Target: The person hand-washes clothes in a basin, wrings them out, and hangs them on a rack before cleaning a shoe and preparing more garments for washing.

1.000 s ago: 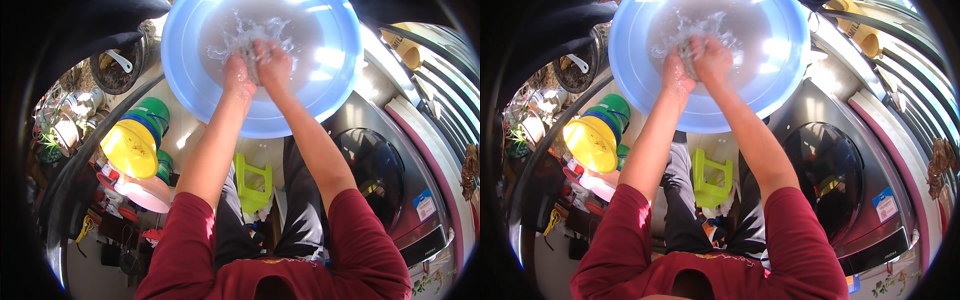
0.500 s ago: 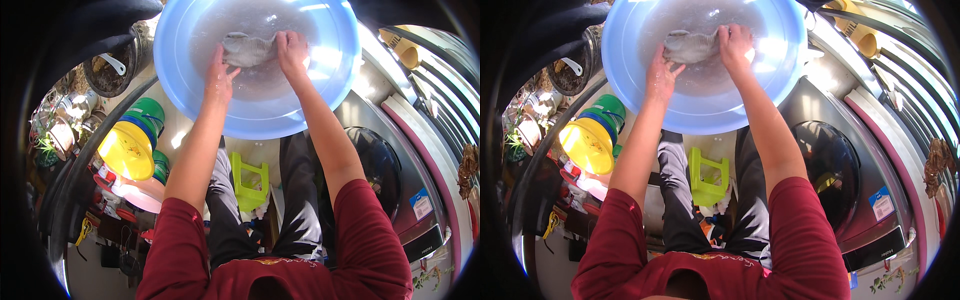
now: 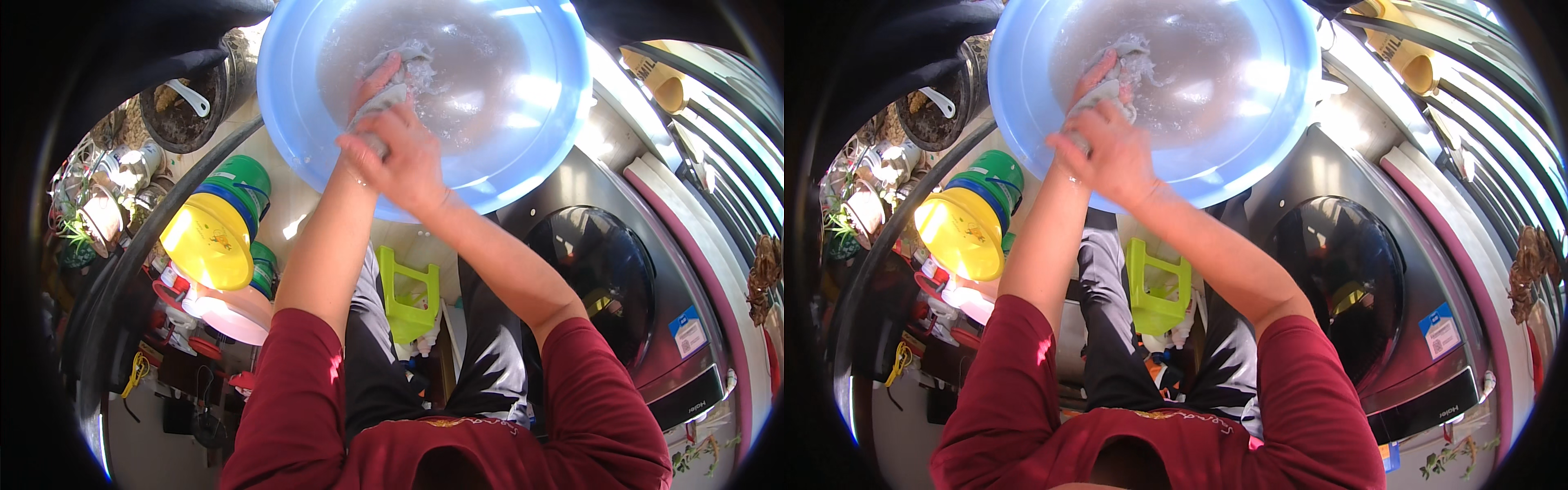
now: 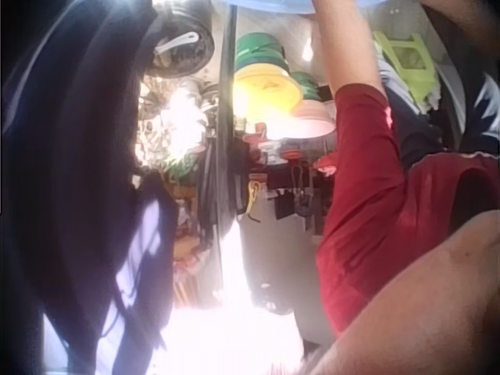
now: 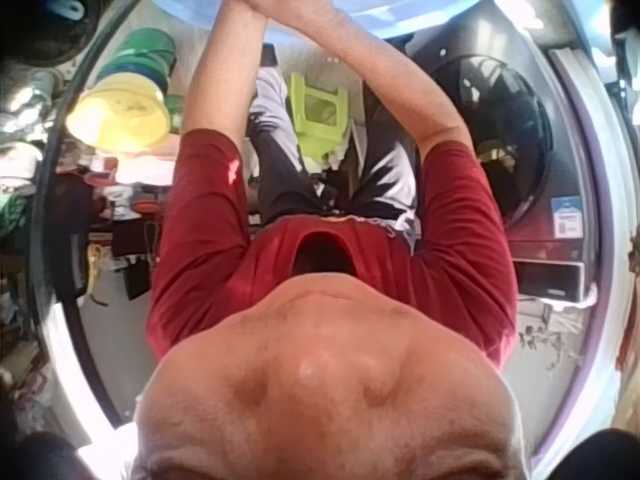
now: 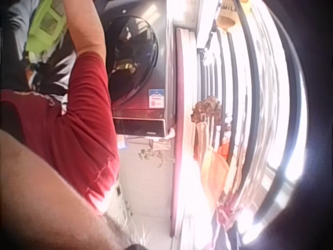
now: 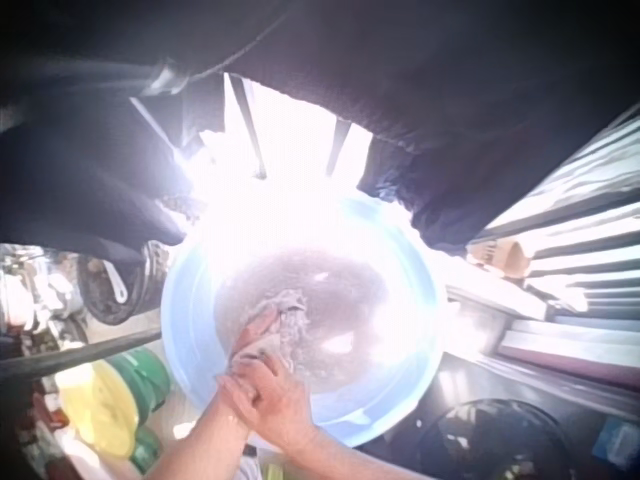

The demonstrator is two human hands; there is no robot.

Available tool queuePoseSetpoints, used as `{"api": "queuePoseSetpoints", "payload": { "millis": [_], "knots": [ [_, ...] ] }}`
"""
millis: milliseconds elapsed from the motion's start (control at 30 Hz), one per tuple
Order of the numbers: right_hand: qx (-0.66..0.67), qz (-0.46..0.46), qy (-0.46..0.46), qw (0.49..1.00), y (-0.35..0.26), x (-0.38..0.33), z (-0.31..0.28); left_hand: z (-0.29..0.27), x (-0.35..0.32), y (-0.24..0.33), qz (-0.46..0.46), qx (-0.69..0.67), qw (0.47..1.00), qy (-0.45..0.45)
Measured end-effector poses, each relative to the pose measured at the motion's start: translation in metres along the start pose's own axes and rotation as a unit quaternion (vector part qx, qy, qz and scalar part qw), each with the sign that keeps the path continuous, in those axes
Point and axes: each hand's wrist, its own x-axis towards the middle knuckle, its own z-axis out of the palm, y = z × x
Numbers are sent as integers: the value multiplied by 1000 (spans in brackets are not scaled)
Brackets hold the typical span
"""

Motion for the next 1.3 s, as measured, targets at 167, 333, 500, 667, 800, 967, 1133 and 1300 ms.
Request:
{"api": "queuePoseSetpoints", "payload": {
  "millis": [167,333,500,667,800,967,1133,1300],
  "knots": [
    [-19,270,90,958,72,44,-9,55,-9,-8,-49,-57,985,158],
    [-11,68,69,995,37,16,-3,36,-12,-8,-61,-48,988,131],
    [-221,206,-15,953,114,39,-29,34,-30,-5,-21,100,982,159],
    [-275,169,2,946,136,24,-39,16,-22,22,-31,182,962,201],
    [-29,223,12,974,97,14,-13,27,-9,17,-65,162,970,171],
    [115,94,-52,988,-36,-7,-14,3,-4,-12,-8,39,999,-21],
    [-87,147,-5,985,35,20,4,-10,-1,-19,-48,-136,990,13],
    [-45,254,3,966,38,35,-3,36,-20,-9,0,14,987,163]
  ]
}}
